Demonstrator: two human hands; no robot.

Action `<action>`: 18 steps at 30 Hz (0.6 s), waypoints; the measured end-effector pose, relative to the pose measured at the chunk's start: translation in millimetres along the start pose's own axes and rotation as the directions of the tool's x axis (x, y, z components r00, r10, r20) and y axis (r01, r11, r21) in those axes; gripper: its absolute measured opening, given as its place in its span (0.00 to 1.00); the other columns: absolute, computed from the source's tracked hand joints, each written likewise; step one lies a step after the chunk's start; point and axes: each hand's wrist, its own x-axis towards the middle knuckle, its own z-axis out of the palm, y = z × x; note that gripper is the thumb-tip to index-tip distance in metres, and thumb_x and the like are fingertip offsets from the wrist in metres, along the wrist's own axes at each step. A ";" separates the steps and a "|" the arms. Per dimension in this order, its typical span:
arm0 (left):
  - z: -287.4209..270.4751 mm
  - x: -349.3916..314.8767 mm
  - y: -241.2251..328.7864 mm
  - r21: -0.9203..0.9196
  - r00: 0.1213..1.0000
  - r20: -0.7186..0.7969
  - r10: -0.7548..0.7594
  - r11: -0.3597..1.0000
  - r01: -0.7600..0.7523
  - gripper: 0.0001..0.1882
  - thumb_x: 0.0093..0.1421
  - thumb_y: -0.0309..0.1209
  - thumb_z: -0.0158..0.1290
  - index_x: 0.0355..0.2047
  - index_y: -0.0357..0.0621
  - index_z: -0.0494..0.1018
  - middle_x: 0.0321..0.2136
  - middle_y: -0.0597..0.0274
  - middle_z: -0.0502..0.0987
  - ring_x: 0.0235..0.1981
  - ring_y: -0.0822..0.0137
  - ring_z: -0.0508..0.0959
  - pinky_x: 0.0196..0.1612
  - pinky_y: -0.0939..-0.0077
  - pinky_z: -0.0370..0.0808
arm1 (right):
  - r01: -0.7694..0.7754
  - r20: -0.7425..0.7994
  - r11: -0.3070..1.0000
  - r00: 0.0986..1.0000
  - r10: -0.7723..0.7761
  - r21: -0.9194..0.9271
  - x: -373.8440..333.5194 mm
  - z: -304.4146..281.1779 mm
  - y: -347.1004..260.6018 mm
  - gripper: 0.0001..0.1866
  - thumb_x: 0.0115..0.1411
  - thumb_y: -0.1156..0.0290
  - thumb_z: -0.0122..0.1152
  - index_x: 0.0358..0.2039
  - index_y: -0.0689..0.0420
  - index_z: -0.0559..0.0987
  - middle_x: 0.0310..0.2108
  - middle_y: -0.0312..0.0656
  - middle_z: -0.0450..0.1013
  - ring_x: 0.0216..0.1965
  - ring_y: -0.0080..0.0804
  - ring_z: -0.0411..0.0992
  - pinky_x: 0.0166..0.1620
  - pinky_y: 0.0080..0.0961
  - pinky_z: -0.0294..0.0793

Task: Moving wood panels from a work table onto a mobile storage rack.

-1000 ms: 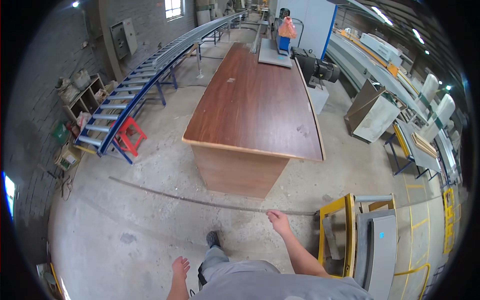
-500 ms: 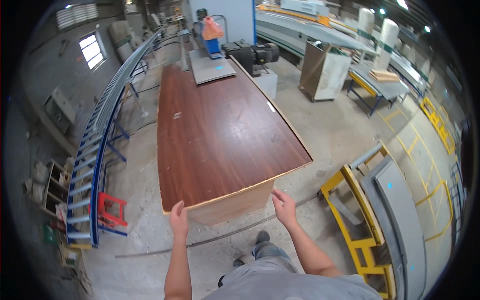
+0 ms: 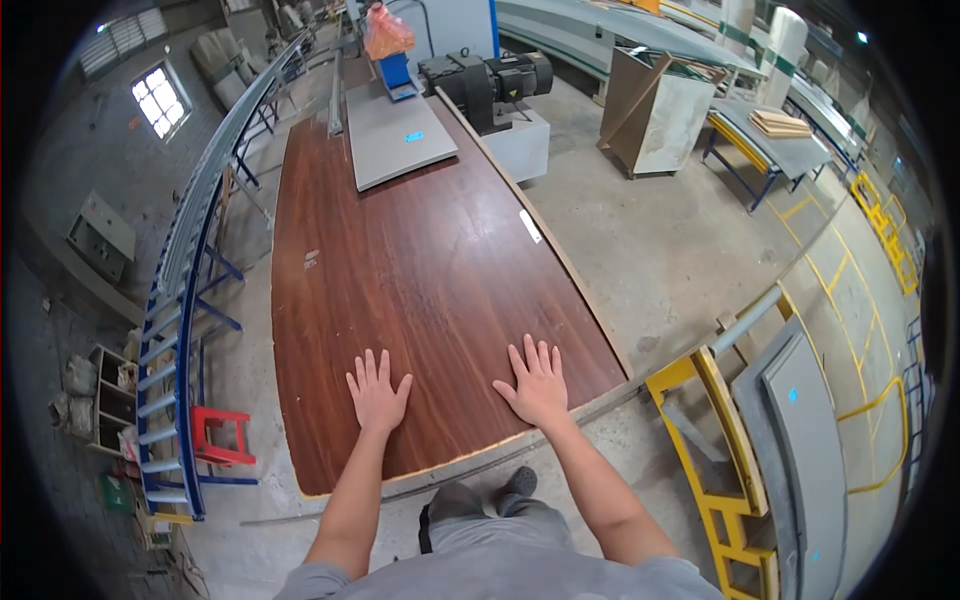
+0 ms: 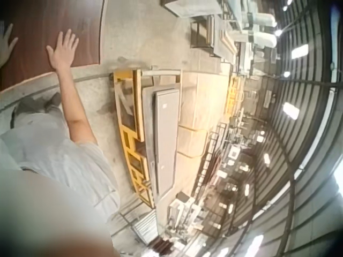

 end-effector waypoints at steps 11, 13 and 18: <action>-4.9 126.3 -8.8 -0.007 0.996 -0.029 -0.085 0.996 0.085 0.40 0.63 0.57 0.41 0.68 0.48 0.49 0.69 0.54 0.47 0.70 0.54 0.44 0.70 0.52 0.39 | -0.061 0.033 0.995 0.997 0.063 -0.074 146.4 24.1 -6.2 0.42 0.61 0.39 0.44 0.66 0.56 0.57 0.69 0.51 0.47 0.69 0.50 0.45 0.70 0.46 0.37; -3.4 149.7 -12.4 -0.033 0.990 -0.045 -0.134 0.991 0.133 0.41 0.63 0.57 0.41 0.68 0.46 0.49 0.69 0.53 0.47 0.70 0.54 0.45 0.70 0.53 0.40 | -0.060 0.007 0.995 0.998 0.060 -0.082 171.3 29.0 -8.9 0.42 0.61 0.39 0.46 0.66 0.58 0.58 0.68 0.51 0.49 0.69 0.50 0.46 0.70 0.45 0.38; 1.0 203.4 -20.2 -0.089 0.961 -0.092 -0.259 0.964 0.251 0.42 0.63 0.57 0.42 0.67 0.40 0.49 0.68 0.50 0.48 0.70 0.55 0.46 0.70 0.55 0.41 | -0.025 -0.076 0.999 0.997 0.023 -0.028 242.6 44.9 -8.8 0.41 0.60 0.42 0.50 0.64 0.61 0.61 0.66 0.51 0.55 0.67 0.47 0.51 0.69 0.42 0.42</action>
